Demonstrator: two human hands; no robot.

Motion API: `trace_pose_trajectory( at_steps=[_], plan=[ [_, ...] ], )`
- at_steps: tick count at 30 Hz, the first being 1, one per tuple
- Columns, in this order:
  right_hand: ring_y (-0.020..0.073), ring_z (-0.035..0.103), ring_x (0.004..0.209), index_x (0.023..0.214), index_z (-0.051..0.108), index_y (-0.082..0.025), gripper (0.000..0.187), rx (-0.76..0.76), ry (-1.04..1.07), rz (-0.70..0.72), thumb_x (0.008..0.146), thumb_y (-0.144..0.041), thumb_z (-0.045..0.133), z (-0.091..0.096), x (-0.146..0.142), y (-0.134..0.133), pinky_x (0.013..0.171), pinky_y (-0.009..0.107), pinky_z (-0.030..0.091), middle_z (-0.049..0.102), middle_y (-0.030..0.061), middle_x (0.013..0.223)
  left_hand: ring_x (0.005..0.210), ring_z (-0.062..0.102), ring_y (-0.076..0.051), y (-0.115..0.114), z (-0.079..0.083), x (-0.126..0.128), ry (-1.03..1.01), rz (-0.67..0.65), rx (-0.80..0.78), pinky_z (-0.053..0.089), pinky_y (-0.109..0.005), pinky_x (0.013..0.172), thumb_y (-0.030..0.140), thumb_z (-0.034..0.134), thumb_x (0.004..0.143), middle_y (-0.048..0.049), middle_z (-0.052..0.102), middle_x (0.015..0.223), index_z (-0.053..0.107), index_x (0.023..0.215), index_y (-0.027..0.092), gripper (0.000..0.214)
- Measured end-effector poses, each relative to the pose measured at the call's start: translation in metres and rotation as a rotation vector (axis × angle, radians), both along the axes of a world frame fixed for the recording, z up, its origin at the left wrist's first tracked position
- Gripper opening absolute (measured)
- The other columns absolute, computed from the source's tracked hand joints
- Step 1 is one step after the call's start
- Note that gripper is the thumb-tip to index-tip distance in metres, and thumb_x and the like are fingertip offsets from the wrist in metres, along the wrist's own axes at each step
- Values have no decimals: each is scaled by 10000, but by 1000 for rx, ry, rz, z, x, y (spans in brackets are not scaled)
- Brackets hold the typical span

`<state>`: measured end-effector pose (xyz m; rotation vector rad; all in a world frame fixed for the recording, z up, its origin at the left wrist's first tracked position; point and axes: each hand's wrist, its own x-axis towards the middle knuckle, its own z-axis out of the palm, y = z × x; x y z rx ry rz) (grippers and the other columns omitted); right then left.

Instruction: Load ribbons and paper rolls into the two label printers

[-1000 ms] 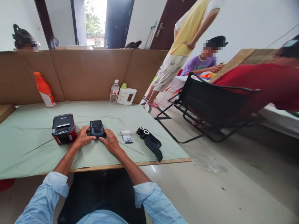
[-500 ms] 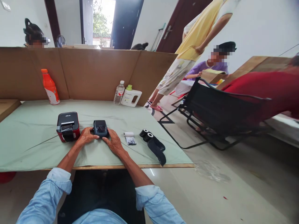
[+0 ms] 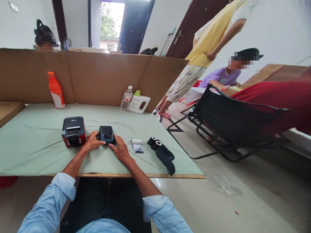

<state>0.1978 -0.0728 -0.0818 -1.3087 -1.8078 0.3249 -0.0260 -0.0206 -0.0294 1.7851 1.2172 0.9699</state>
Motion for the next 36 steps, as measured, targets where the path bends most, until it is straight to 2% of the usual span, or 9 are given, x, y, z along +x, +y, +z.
trace_pose_trajectory(
  at_steps=[5, 10, 14, 17, 23, 26, 29, 32, 36],
  plan=[
    [336, 603, 1289, 1533, 512, -196, 622, 5, 2, 6, 965, -404, 652, 1, -1, -1, 1124, 557, 494, 654, 173, 1386, 1020, 666, -276, 1, -8, -3, -23, -21, 71, 562, -356, 864, 446, 974, 575, -119, 709, 1145, 767, 1161, 129, 698],
    [339, 607, 1280, 1526, 515, -211, 623, 14, 22, 0, 953, -401, 667, 1, -2, -1, 1124, 557, 489, 659, 161, 1379, 1078, 667, -311, 3, -5, -4, 31, -25, 136, 562, -402, 934, 423, 978, 560, -134, 713, 1182, 779, 1109, 131, 653],
    [332, 631, 1213, 1532, 500, -205, 683, -22, 17, 23, 926, -446, 702, 5, 0, 5, 1066, 530, 521, 672, 151, 1325, 1130, 663, -335, 3, -1, -4, 58, -16, 127, 547, -427, 993, 384, 975, 544, -138, 716, 1214, 789, 1097, 134, 635],
    [316, 651, 1138, 1550, 480, -213, 738, -61, -12, 30, 908, -484, 722, 9, 0, 10, 1005, 496, 546, 684, 132, 1267, 1112, 669, -326, 1, 1, -3, 25, -3, 83, 558, -412, 961, 377, 978, 520, -132, 718, 1216, 785, 1128, 137, 681],
    [313, 644, 1136, 1577, 458, -216, 743, -38, -54, -16, 928, -479, 703, 10, -2, 6, 990, 481, 547, 676, 130, 1245, 904, 689, -263, -8, 6, 1, -12, -37, -51, 555, -337, 779, 359, 909, 583, -93, 758, 1030, 791, 1107, 110, 592],
    [316, 636, 1156, 1579, 457, -224, 733, -42, -50, -20, 932, -475, 694, 8, -2, 3, 1009, 490, 538, 671, 132, 1267, 869, 689, -265, -13, 8, 1, -11, -77, -81, 544, -329, 750, 356, 869, 619, -60, 764, 901, 803, 1050, 113, 500],
    [316, 638, 1140, 1577, 460, -219, 739, -39, -52, -17, 928, -487, 692, 6, -1, 4, 1003, 496, 539, 671, 136, 1267, 899, 697, -280, -14, 8, 1, -17, -65, -74, 547, -335, 768, 353, 864, 619, -50, 765, 871, 804, 1032, 119, 478],
    [315, 637, 1130, 1567, 470, -215, 740, -40, -44, -14, 921, -493, 700, 5, -1, 4, 1007, 498, 536, 671, 137, 1260, 931, 702, -284, -12, 6, 1, -24, -60, -62, 553, -340, 804, 352, 880, 599, -56, 772, 914, 798, 1048, 125, 509],
    [315, 637, 1138, 1553, 484, -189, 735, -47, -26, -6, 917, -487, 703, 6, -1, 3, 1009, 492, 537, 669, 143, 1256, 1012, 695, -295, -7, 2, -1, -4, -38, 3, 560, -358, 871, 345, 932, 535, -92, 768, 1080, 783, 1127, 151, 640]
  ],
)
